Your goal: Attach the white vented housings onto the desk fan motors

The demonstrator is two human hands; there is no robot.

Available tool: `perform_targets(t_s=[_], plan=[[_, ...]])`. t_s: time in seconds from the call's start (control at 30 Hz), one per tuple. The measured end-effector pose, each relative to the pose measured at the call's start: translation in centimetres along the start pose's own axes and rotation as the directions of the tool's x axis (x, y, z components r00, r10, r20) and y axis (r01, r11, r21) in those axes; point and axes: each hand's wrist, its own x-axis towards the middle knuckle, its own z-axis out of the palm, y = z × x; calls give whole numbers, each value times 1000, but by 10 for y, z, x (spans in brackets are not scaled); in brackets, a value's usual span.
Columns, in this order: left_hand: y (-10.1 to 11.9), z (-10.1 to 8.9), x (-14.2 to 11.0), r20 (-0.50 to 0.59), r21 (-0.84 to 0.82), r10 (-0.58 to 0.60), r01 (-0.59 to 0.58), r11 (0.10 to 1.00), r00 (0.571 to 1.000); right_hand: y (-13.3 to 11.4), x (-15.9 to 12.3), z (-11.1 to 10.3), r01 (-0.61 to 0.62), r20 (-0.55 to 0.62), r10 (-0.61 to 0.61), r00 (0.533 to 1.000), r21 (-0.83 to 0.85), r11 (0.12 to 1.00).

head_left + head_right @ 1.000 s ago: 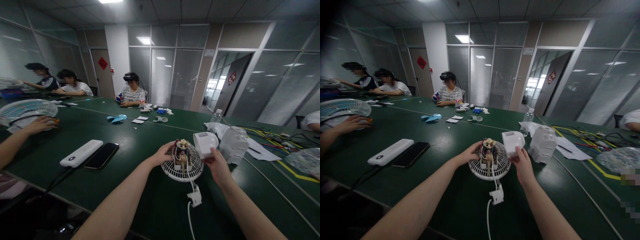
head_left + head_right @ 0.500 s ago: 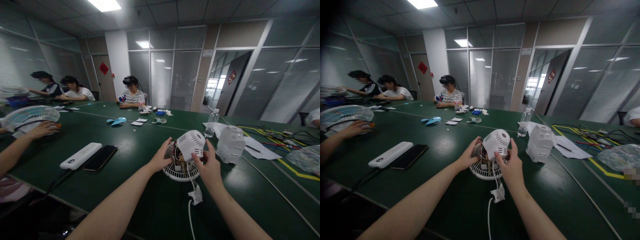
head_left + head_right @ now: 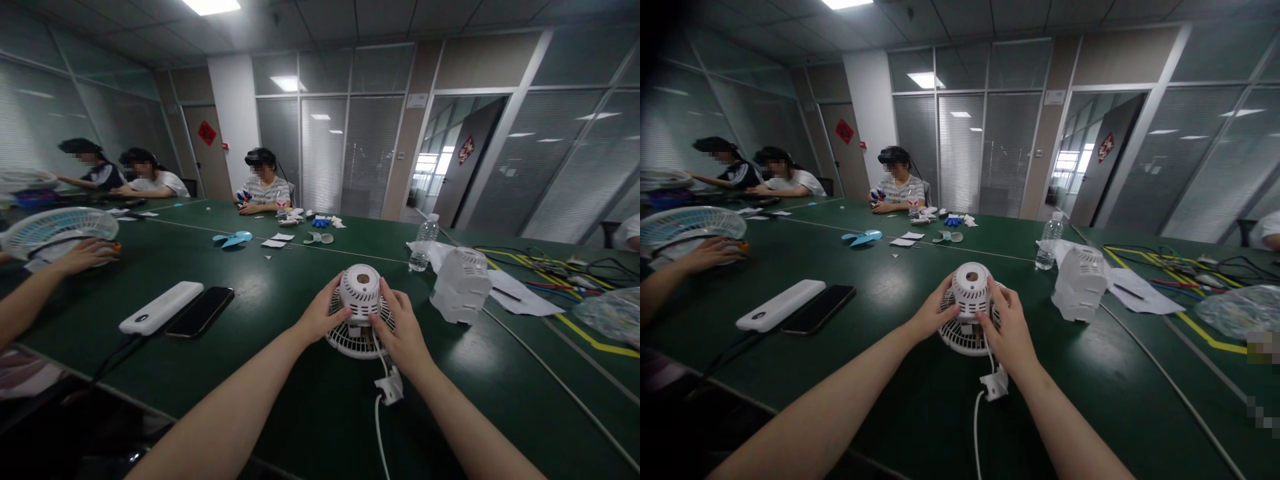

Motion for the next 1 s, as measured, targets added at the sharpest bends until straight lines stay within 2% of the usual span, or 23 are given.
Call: perform_targets(t_s=[0.07,0.2,0.37,0.5,0.8,0.9,1.0], plan=[[0,1,0,26,0,16,-16,1000,1000,6,1,2,24,9,-25,1000,56,998],[1,3,-1,78,52,-15,11,999,997,15,0,6,24,116,-51,992,223,974],[3,6,0,8,-19,-136,136,990,991,20,4,13,-92,106,56,993,375,922],[-1,6,1,46,-94,-183,187,978,982,23,6,15,-112,96,79,992,414,903],[8,2,2,141,-47,-108,116,992,984,37,5,7,-209,179,130,975,544,813],[11,2,2,163,-18,-131,136,991,978,37,5,4,-212,210,108,972,569,795],[10,3,1,157,-55,-150,160,986,976,35,6,2,-193,219,83,972,551,812]])
